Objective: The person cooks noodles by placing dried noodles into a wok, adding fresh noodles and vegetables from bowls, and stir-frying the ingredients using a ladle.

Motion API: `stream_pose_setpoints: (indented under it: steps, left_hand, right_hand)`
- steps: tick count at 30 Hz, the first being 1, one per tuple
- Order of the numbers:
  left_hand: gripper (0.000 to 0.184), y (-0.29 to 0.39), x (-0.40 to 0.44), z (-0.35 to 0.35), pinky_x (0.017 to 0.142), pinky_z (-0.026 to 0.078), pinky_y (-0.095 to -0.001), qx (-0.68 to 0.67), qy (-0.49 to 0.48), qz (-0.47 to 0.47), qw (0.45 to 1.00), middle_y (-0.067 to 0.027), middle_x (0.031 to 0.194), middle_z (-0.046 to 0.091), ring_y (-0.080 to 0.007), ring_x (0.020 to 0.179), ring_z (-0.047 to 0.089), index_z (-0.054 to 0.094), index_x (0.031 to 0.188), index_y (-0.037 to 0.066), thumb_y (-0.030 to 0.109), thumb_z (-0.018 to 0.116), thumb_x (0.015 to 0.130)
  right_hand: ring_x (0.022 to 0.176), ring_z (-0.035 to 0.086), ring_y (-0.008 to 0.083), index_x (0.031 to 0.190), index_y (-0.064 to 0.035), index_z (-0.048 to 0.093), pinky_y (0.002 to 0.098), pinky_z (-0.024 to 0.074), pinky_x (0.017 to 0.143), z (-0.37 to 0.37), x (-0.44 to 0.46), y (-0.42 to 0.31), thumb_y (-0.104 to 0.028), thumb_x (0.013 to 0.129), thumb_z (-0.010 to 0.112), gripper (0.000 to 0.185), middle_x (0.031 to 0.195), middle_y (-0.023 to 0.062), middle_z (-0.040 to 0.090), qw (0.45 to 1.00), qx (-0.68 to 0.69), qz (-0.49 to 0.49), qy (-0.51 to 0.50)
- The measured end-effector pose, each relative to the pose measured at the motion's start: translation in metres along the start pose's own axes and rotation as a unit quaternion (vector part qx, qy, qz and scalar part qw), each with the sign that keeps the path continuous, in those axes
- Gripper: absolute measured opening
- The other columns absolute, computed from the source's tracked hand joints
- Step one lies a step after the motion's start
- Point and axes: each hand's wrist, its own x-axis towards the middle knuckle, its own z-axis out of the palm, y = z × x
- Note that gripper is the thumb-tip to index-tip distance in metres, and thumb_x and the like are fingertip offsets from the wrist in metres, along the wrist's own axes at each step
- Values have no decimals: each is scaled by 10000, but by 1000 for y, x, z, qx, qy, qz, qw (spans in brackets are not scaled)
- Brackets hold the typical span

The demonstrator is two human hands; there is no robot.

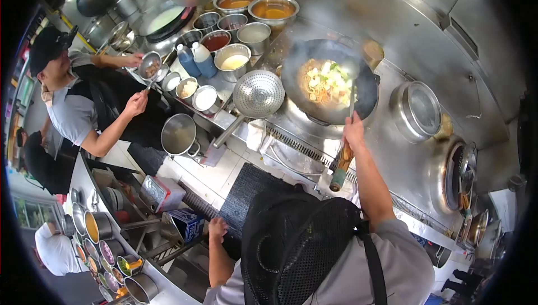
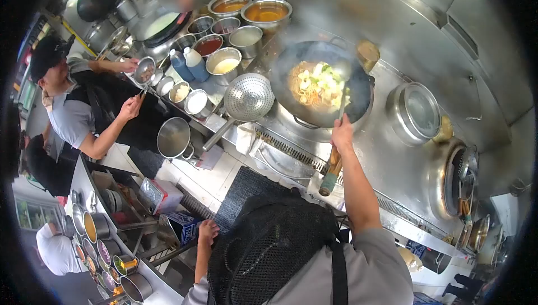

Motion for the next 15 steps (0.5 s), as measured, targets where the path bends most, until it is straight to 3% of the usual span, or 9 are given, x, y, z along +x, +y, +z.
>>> stream_pose_setpoints:
  steps: [2, 6, 9, 10, 12, 14, 15]
  left_hand:
    - [226, -6, -2, 22, 512, 422, -259, 43, -37, -11, 998, 13, 768, 576, -101, 626, 574, 594, 1089, 96, 219, 592, 900]
    - [214, -18, -6, 42, 515, 426, -266, 74, -121, 21, 990, 20, 761, 571, -100, 630, 575, 598, 1074, 103, 236, 600, 906]
    - [190, -48, -14, 33, 511, 426, -270, 23, -127, 7, 992, 21, 760, 572, -108, 622, 566, 607, 1063, 115, 234, 596, 915]
    - [175, -68, 1, 24, 505, 423, -267, 7, -119, -37, 992, 21, 754, 570, -112, 611, 557, 611, 1050, 114, 225, 592, 916]
    - [160, -80, 8, 18, 500, 420, -265, -43, -90, -71, 993, 21, 748, 569, -116, 600, 548, 616, 1036, 113, 216, 589, 918]
    - [150, -81, 8, 19, 495, 424, -271, 1, -52, -90, 995, 14, 741, 572, -124, 589, 542, 616, 1020, 95, 203, 585, 919]
    - [150, -76, 1, 23, 495, 424, -271, -24, -35, -89, 995, 14, 741, 572, -124, 589, 542, 616, 1020, 95, 203, 585, 919]
  right_hand:
    - [400, 489, 145, 1485, -37, 344, 325, 426, 376, 4, 11, 4, -203, 1001, 513, 539, 616, 57, 560, 991, 94, 0, -93]
    - [402, 462, 125, 1482, -47, 363, 308, 412, 377, -35, 8, -3, -207, 1000, 522, 532, 596, 24, 515, 965, 182, 4, -191]
    - [429, 515, 146, 1460, -34, 403, 327, 439, 398, -40, 8, -13, -205, 989, 526, 516, 610, 48, 545, 995, 15, -49, -80]
    - [428, 525, 153, 1458, -28, 405, 333, 442, 397, -37, 14, -23, -201, 983, 529, 520, 610, 53, 552, 993, -60, -85, -56]
    - [386, 411, 111, 1458, -74, 426, 292, 348, 354, -11, 111, 73, -102, 976, 490, 487, 533, -8, 452, 958, -165, -236, -5]
    - [379, 399, 102, 1456, -65, 427, 283, 343, 353, 0, 123, 77, -93, 977, 482, 483, 518, -11, 438, 985, -43, -147, -82]
    - [378, 386, 92, 1461, -69, 422, 272, 324, 346, -6, 92, 41, -82, 974, 486, 491, 529, -19, 434, 984, -10, -111, -139]
